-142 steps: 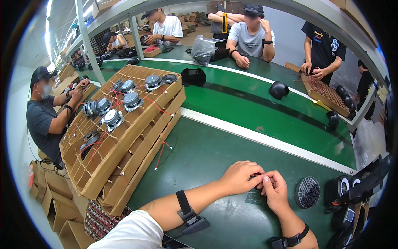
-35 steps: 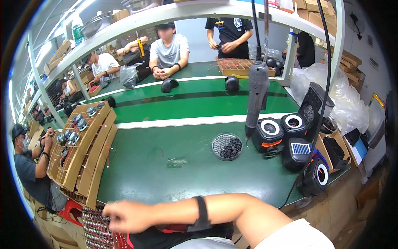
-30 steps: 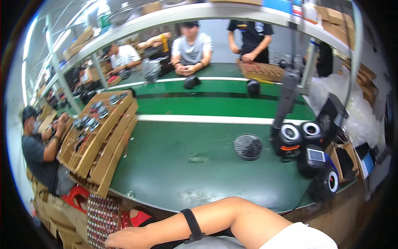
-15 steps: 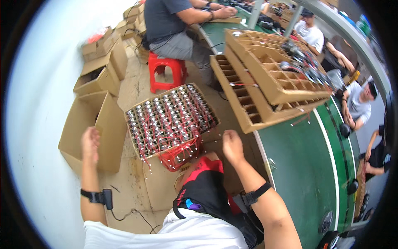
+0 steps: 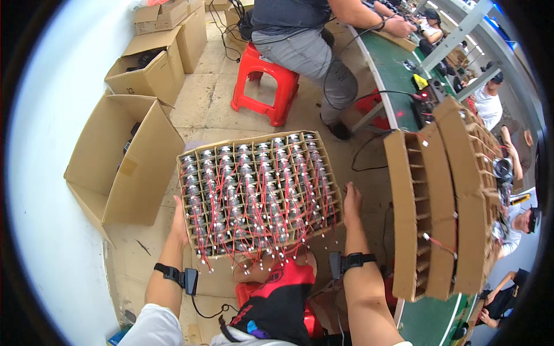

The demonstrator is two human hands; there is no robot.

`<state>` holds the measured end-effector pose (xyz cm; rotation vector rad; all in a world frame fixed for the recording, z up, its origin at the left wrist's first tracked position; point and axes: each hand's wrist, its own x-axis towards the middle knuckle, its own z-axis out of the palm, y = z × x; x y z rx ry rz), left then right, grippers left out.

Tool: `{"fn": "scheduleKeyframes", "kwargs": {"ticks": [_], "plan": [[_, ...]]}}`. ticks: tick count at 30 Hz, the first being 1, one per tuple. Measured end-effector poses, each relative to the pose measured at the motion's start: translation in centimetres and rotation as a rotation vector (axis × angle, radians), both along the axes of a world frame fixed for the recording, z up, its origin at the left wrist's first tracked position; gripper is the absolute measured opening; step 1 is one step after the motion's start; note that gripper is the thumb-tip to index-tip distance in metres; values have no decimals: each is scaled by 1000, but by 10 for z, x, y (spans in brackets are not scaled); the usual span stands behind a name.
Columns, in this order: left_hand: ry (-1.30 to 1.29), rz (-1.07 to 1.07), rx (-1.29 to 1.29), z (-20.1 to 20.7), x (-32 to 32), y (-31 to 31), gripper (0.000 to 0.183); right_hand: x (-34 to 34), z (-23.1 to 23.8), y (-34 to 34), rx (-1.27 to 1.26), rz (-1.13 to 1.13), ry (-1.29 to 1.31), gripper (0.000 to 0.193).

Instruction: The recorder uses an electric screwdriver to secure components inside a speaker housing and then organizes finished units into a cardboard tray.

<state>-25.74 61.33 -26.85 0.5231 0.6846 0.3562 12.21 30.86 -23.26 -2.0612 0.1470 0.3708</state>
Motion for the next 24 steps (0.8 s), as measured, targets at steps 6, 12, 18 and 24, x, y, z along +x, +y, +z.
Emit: {"fn": "scheduleKeyframes", "kwargs": {"ticks": [6, 12, 18, 24], "plan": [[-193, 130, 66, -41, -12, 16, 80, 7, -5, 31, 60, 326, 566, 96], [-188, 90, -17, -28, -9, 18, 76, 16, -34, 7, 341, 422, 655, 90], [-5, 203, 65, -64, -21, 38, 85, 21, -78, -25, 578, 290, 735, 96], [-189, 201, 143, -23, 8, 14, 76, -21, -18, 27, 980, 156, 906, 97]]}}
